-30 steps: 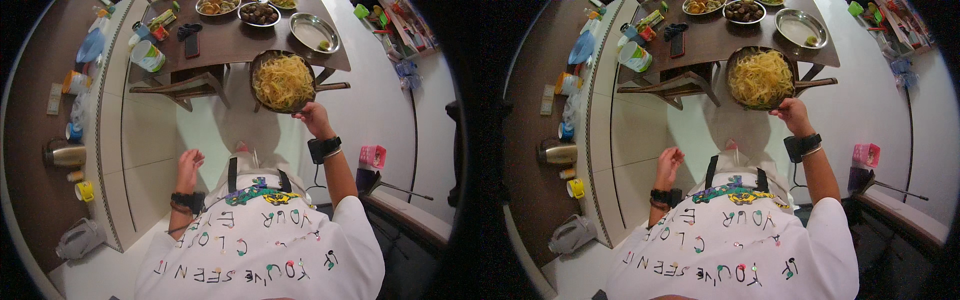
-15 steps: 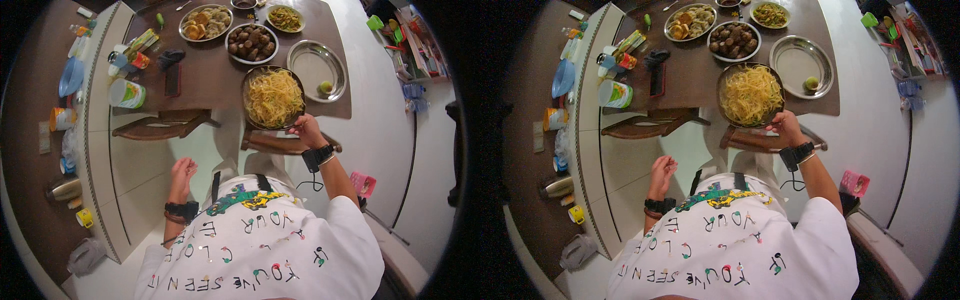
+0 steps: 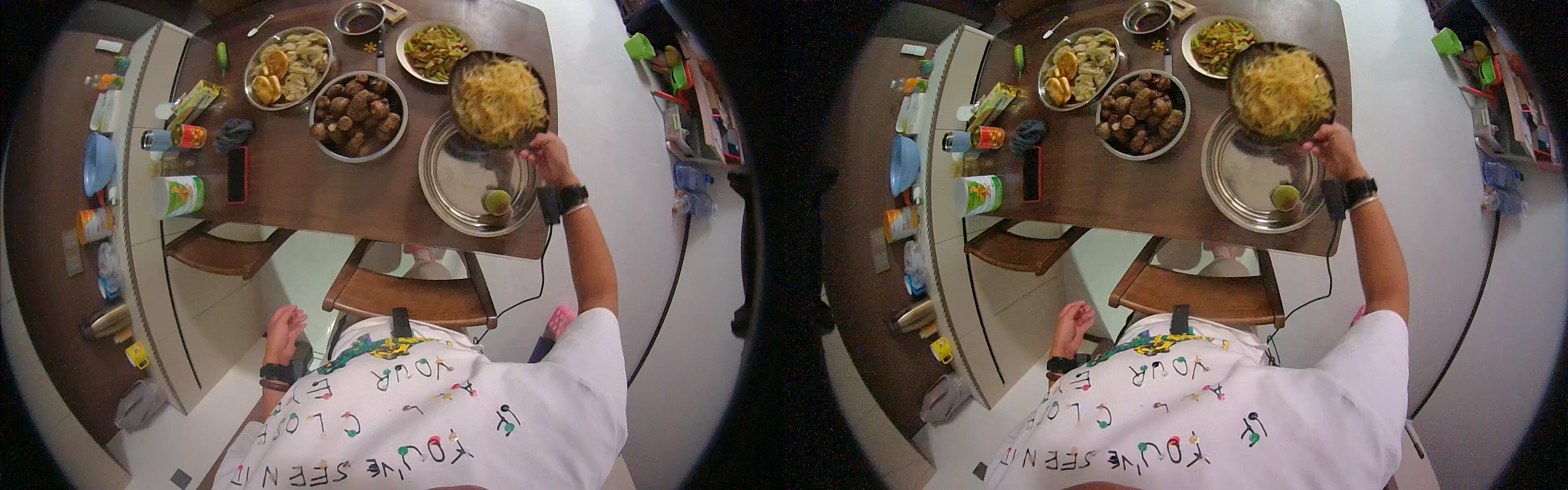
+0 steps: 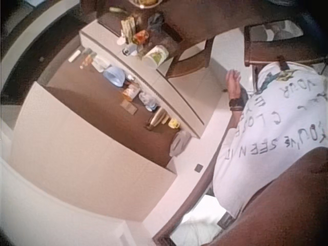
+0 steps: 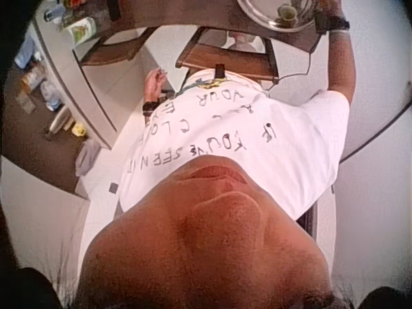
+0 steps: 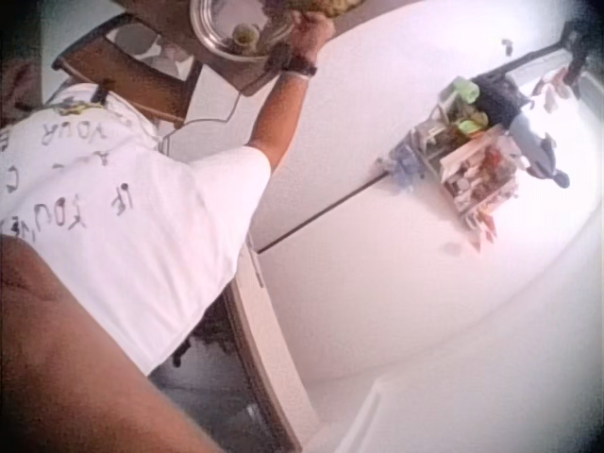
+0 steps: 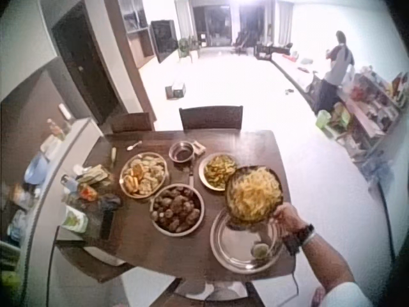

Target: The person transfers cooked noodles from a wok into a bowl, then cleans the wok and stovetop. They retrieve two bowls, fill them with a white liquid from a pot, and place the bowls on a dining table alongside other dishes.

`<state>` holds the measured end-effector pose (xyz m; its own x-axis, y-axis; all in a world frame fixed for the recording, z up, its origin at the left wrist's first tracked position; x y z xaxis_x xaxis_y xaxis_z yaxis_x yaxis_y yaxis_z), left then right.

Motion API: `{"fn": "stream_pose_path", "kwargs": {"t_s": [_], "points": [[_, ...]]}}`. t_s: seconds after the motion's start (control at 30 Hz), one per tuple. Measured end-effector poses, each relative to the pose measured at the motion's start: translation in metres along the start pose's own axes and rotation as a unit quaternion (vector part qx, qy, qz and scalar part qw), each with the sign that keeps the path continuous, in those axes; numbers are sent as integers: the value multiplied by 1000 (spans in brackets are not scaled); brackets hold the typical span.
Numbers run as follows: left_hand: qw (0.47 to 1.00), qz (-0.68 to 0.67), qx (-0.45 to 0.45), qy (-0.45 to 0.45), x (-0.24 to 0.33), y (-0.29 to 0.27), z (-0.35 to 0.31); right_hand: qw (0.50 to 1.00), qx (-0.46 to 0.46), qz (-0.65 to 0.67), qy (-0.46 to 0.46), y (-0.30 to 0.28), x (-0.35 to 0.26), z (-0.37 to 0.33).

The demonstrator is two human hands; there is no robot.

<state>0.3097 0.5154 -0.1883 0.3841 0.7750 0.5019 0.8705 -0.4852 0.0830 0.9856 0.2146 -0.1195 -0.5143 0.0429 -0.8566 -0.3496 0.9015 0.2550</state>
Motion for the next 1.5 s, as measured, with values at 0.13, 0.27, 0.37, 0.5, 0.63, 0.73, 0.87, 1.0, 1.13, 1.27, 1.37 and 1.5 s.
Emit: {"fn": "stream_pose_path", "kwargs": {"t_s": [0.13,0.27,0.37,0.5,0.63,0.73,0.87,1.0,1.13,1.27,1.37,1.5], "points": [[996,-9,94,-7,-12,-8,-5,998,-52,44,16,-55,-5,76],[997,-26,76,-14,-20,-14,-11,997,-54,42,-24,-92,-7,116],[995,-36,84,-25,-26,-16,-16,1000,17,16,3,-120,8,128],[995,-35,88,-37,-28,-13,-24,999,16,40,24,-125,24,128],[994,-44,92,-41,-27,-13,-32,998,45,-36,21,-129,32,126],[994,-48,90,-35,-29,-11,-37,998,47,0,48,-132,40,132],[995,-54,83,-20,-38,-10,-44,957,-20,-256,137,-131,37,144],[993,-48,106,17,-54,-23,-55,646,-85,-759,-4,-89,-21,137],[986,-71,145,46,-82,-56,-82,576,111,-753,-298,29,-103,62],[972,-150,146,102,-128,-112,-123,693,10,-556,-458,216,-41,-79],[952,-187,169,175,-182,-180,-168,674,-123,-469,-557,393,74,-230],[902,-322,235,167,-308,-308,-236,608,-367,-558,-429,539,290,-455]]}}
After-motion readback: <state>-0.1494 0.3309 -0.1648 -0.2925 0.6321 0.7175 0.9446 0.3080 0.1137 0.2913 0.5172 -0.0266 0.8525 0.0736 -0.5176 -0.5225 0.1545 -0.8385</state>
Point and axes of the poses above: each hand's wrist, its own z-axis towards the middle knuckle, its own y-axis out of the palm, x = y × z, the point moved 9 cm from there along z, towards the middle knuckle, and after that the axes turned 3 degrees about -y, right-handed, at the moved point
